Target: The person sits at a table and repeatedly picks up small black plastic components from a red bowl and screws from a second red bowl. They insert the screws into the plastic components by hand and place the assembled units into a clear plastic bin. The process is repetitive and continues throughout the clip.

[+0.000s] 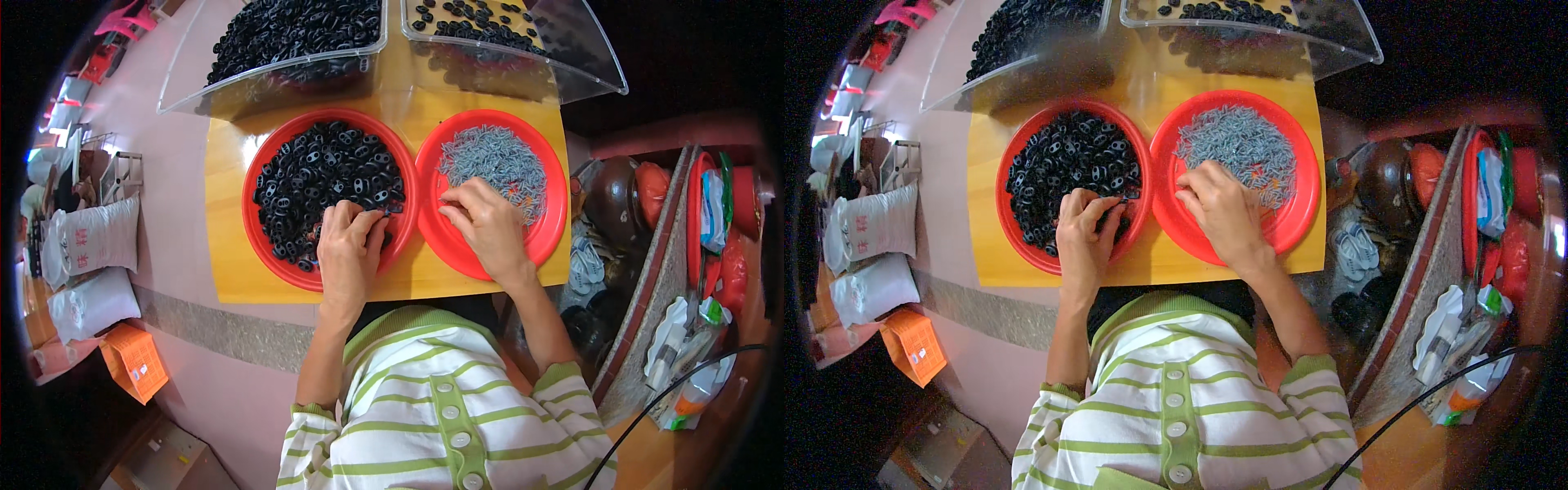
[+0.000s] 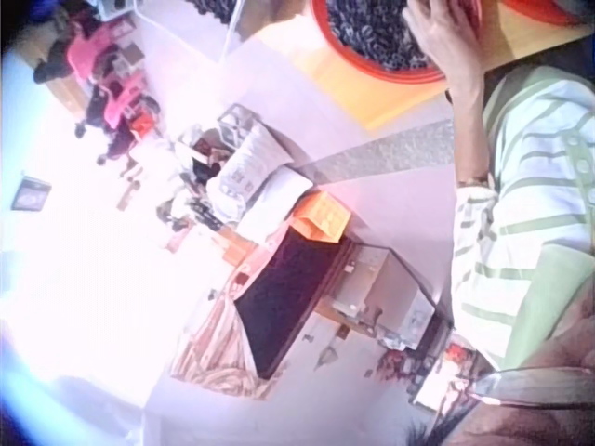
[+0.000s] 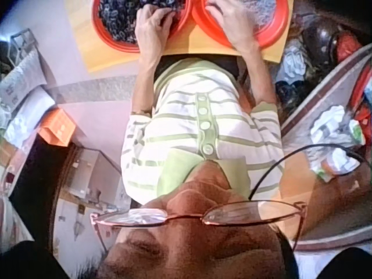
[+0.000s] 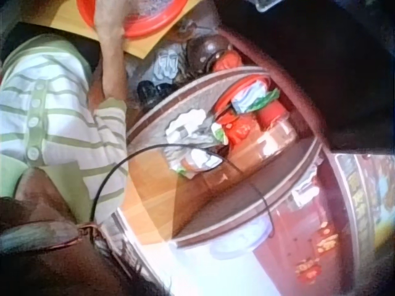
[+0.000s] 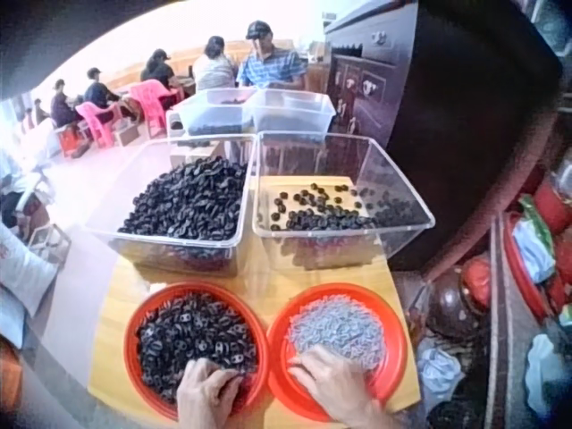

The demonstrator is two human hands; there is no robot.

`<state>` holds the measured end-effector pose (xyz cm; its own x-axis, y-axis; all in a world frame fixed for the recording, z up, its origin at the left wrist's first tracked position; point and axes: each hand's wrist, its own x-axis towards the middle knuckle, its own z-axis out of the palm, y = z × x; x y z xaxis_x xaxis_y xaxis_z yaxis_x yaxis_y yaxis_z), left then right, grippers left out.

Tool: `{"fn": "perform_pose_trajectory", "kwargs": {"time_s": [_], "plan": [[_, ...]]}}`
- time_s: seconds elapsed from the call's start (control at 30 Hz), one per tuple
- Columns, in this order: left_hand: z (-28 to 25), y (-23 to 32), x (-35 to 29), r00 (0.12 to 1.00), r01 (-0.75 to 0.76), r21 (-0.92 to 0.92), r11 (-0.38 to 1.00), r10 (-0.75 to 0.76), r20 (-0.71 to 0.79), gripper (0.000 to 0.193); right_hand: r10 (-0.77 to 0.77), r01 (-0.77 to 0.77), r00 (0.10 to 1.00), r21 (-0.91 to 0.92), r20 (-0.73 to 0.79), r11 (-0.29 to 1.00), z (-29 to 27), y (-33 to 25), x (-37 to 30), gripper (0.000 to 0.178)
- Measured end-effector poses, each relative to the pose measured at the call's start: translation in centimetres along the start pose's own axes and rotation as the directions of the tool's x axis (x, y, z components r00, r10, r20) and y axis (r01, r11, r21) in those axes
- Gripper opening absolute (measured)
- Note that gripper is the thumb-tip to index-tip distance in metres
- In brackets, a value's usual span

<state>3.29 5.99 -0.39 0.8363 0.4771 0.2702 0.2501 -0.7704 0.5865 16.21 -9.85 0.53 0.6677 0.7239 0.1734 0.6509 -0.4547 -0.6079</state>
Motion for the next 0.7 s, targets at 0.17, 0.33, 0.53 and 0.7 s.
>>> {"fn": "perform_pose_trajectory", "kwargs": {"time_s": [0.17, 0.33, 0.53, 0.7], "plan": [[-1.5, 0.6, -0.2, 0.987, 0.153, -0.336, 0.929, -0.159, 0.01, 0.006, -0.121, 0.116, 0.992, -0.116, -0.032, 0.986, 0.4, 0.1, 0.1, 0.008], [-1.9, 0.4, -1.7, 0.867, 0.438, -0.846, 0.304, -0.391, 0.308, 0.006, -0.145, 0.149, 0.989, -0.219, 0.033, 0.964, 0.5, -0.4, 0.3, 0.007], [-2.3, 0.8, -2.7, 0.783, 0.51, -0.86, 0.006, -0.418, 0.461, 0.01, -0.09, 0.088, 0.996, 0.083, 0.023, 0.993, -1.0, 0.2, 0.2, 0.006], [-2.3, 1.7, -2.3, 0.766, 0.504, -0.856, -0.114, -0.399, 0.504, 0.016, 0.234, -0.28, 0.959, 0.444, 0.157, 0.851, -1.5, -0.9, -0.4, 0.005]]}}
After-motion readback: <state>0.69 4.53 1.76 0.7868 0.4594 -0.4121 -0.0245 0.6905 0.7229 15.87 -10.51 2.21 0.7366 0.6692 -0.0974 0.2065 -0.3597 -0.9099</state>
